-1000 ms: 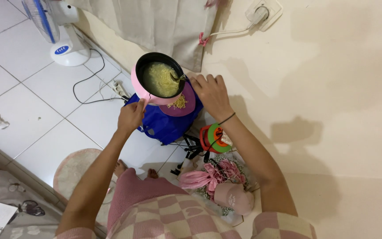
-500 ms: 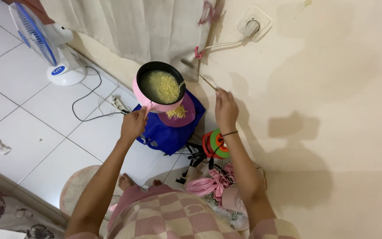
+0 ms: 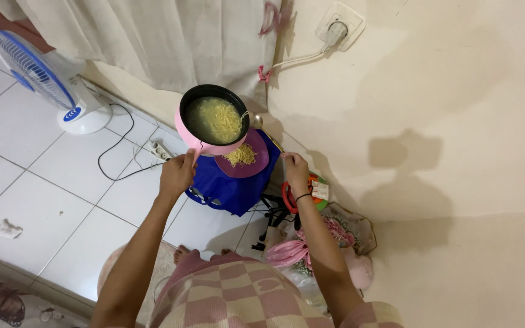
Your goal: The person stirs instant noodles in a pink electric pot, then transfers the cooked noodles into a purple bowl using a ladle. They place the pot on a small table and add seasoning from a sachet to the noodles.
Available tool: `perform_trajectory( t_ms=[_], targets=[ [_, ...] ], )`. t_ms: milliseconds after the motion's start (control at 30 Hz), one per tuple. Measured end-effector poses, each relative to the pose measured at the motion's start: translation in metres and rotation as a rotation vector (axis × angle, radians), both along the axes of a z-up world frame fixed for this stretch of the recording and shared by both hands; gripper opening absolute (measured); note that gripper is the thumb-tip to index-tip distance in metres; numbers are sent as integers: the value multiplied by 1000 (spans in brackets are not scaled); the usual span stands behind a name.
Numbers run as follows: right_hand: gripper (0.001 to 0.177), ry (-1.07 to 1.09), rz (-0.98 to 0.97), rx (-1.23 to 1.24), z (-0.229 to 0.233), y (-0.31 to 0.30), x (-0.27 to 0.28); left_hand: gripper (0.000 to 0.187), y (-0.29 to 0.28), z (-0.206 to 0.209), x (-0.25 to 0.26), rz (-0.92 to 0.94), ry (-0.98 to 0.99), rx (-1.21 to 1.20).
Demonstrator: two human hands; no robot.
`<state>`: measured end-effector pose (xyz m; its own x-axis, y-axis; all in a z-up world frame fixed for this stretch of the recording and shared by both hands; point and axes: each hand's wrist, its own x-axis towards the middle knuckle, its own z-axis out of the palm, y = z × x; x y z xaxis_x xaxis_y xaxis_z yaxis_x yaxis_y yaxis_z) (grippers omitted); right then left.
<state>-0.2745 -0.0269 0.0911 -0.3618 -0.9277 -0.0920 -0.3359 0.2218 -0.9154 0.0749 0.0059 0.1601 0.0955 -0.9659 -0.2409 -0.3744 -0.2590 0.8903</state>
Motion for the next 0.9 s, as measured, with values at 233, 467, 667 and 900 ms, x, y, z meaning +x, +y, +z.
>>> perform_trajectory(
  t_ms=[233, 467, 667, 900],
  targets=[
    [24, 66, 27, -42, 21, -6, 2, 61, -7, 2, 7, -9, -44, 31],
    [24, 74, 67, -117, 57, -2, 15, 59, -8, -6, 14, -1, -42, 42],
    [21, 146, 65, -140, 77, -11, 20, 60, -8, 2, 20, 15, -27, 33],
    [21, 639, 325, -444, 131, -3, 37, 61, -9, 6, 24, -8, -47, 29]
  ],
)
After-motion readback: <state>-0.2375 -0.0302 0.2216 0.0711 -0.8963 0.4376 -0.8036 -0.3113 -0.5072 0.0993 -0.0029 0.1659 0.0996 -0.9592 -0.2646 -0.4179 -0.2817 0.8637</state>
